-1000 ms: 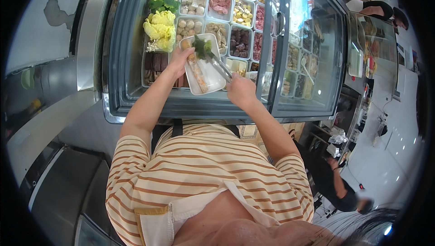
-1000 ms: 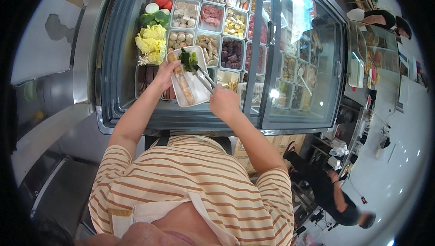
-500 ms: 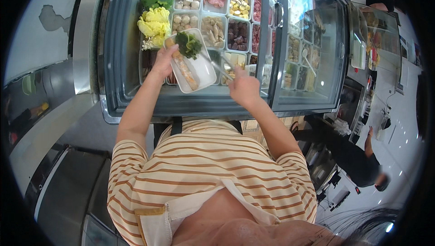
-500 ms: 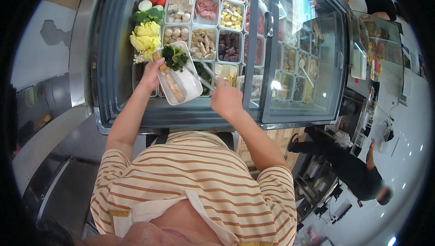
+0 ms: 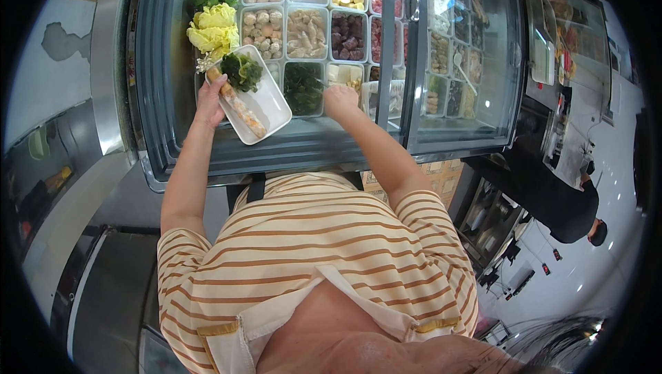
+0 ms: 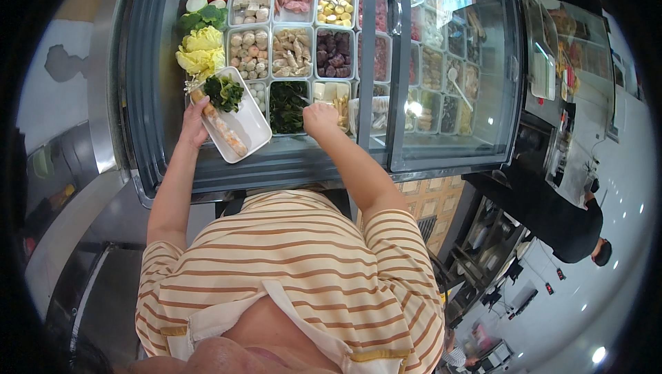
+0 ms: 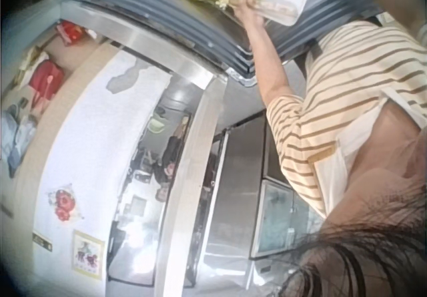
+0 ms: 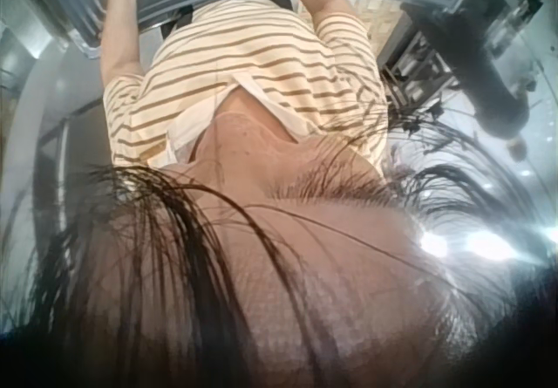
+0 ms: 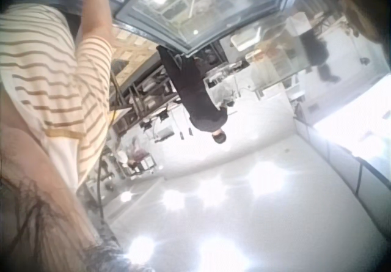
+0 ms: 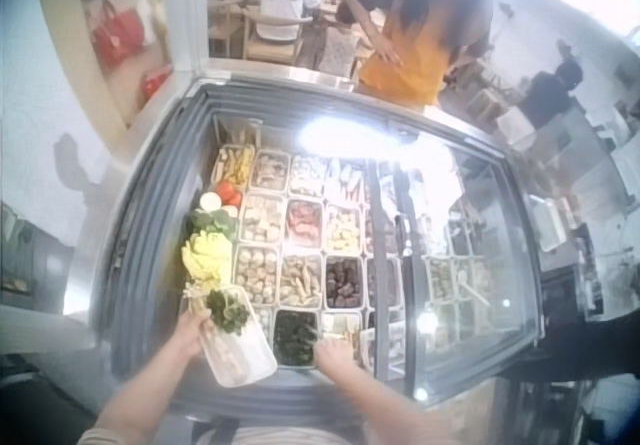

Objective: The person assembles food items on plates using tongs, picking ingredients from a refrigerated display case and arranging them on trays. They also handle plastic bags and bowls, adding condiments and organizing items on the counter.

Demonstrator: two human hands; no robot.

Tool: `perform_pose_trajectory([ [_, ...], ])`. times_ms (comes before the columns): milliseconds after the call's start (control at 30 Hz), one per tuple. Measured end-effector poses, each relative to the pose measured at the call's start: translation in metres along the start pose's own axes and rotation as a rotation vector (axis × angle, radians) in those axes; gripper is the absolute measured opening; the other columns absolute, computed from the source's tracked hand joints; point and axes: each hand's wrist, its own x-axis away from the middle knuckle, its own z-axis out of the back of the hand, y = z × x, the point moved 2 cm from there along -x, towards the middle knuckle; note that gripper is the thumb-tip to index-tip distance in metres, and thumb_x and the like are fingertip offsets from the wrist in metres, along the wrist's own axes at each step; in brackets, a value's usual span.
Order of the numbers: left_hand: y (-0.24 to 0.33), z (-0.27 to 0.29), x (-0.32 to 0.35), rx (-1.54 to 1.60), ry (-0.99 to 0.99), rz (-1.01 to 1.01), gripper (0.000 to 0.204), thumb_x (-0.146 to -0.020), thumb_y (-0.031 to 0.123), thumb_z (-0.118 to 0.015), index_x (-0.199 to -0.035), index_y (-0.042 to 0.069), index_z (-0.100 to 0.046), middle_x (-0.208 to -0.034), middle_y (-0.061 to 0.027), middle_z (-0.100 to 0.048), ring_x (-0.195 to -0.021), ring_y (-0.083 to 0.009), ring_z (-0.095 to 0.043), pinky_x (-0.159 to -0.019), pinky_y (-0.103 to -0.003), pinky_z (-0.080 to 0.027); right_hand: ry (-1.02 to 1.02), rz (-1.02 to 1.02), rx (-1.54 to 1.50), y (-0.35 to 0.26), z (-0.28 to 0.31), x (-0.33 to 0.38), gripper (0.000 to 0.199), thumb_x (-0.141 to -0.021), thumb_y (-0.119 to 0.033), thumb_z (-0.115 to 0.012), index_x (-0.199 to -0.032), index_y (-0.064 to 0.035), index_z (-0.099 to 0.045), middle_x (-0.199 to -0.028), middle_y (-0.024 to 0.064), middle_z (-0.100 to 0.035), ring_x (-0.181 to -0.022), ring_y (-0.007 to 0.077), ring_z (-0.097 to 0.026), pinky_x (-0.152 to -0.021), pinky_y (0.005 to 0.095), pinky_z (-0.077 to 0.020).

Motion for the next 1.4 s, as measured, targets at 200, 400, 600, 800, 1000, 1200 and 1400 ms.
perform_pose_trajectory([
  [200,-0.003,-0.005,0.000,0.037,-0.035,-0.023,0.039,-0.084,0.011,-0.062,-0.120,0.006,-0.047,-0.111,-0.0072,-0.056,-0.100,-0.0209,-0.057,-0.088,-0.037,-0.049,-0.090,-0.107,-0.033,-0.002,0.026,0.018,0.016,-0.074,-0.012,-0.055,-0.079,-0.0055,-0.069,-0.085,0.0147,-0.067,-0.083,0.0280,-0.066,-0.068,0.0383,-0.0526],
  [400,-0.005,-0.007,-0.008,0.019,-0.010,-0.006,0.038,-0.083,0.011,-0.062,-0.119,0.006,-0.048,-0.109,-0.0070,-0.058,-0.098,-0.0203,-0.058,-0.086,-0.036,-0.050,0.009,-0.080,-0.026,0.005,0.022,0.014,0.014,-0.072,-0.012,-0.057,-0.075,-0.0039,-0.068,-0.082,0.0145,-0.067,-0.077,0.0296,-0.066,-0.067,0.0389,-0.0524],
  [600,-0.008,0.000,-0.008,0.043,-0.055,-0.038,0.036,-0.083,0.010,-0.062,-0.116,0.006,-0.050,-0.107,-0.0055,-0.058,-0.095,-0.0196,-0.059,-0.084,-0.036,-0.051,0.024,-0.040,-0.054,-0.003,0.007,-0.011,0.014,-0.070,-0.011,-0.057,-0.075,-0.0037,-0.068,-0.081,0.0141,-0.067,-0.077,0.0298,-0.066,-0.067,0.0389,-0.0523],
  [800,-0.007,0.003,-0.014,0.018,-0.006,-0.031,0.037,-0.083,0.011,-0.062,-0.117,0.006,-0.049,-0.105,-0.0059,-0.057,-0.093,-0.0190,-0.058,-0.083,-0.036,-0.050,-0.077,-0.133,-0.045,0.007,0.053,0.034,0.017,-0.069,-0.014,-0.058,-0.079,-0.0042,-0.068,-0.083,0.0148,-0.067,-0.080,0.0309,-0.065,-0.069,0.0401,-0.0521],
  [1000,-0.011,-0.012,-0.010,0.015,-0.009,-0.043,0.041,-0.082,0.011,-0.063,-0.119,0.005,-0.047,-0.108,-0.0063,-0.056,-0.097,-0.0200,-0.057,-0.085,-0.036,-0.050,-0.129,-0.078,-0.054,0.004,0.003,-0.012,0.019,-0.070,-0.016,-0.059,-0.081,-0.0023,-0.067,-0.085,0.0156,-0.067,-0.083,0.0320,-0.065,-0.072,0.0414,-0.0513],
  [1200,-0.007,-0.006,-0.001,0.015,-0.027,-0.048,0.042,-0.083,0.011,-0.062,-0.121,0.006,-0.046,-0.110,-0.0064,-0.056,-0.099,-0.0204,-0.057,-0.087,-0.037,-0.049,-0.114,-0.095,-0.079,-0.007,0.013,-0.005,0.017,-0.070,-0.015,-0.059,-0.079,-0.0038,-0.068,-0.085,0.0168,-0.066,-0.084,0.0324,-0.064,-0.072,0.0415,-0.0512],
  [1400,-0.008,-0.004,-0.018,0.051,-0.064,-0.061,0.039,-0.082,0.010,-0.063,-0.119,0.006,-0.047,-0.107,-0.0063,-0.057,-0.096,-0.0202,-0.058,-0.085,-0.037,-0.050,0.021,-0.152,-0.038,0.012,0.077,0.067,0.015,-0.071,-0.012,-0.057,-0.082,-0.0027,-0.063,-0.079,0.0163,-0.065,-0.074,0.0339,-0.063,-0.066,0.0435,-0.0498],
])
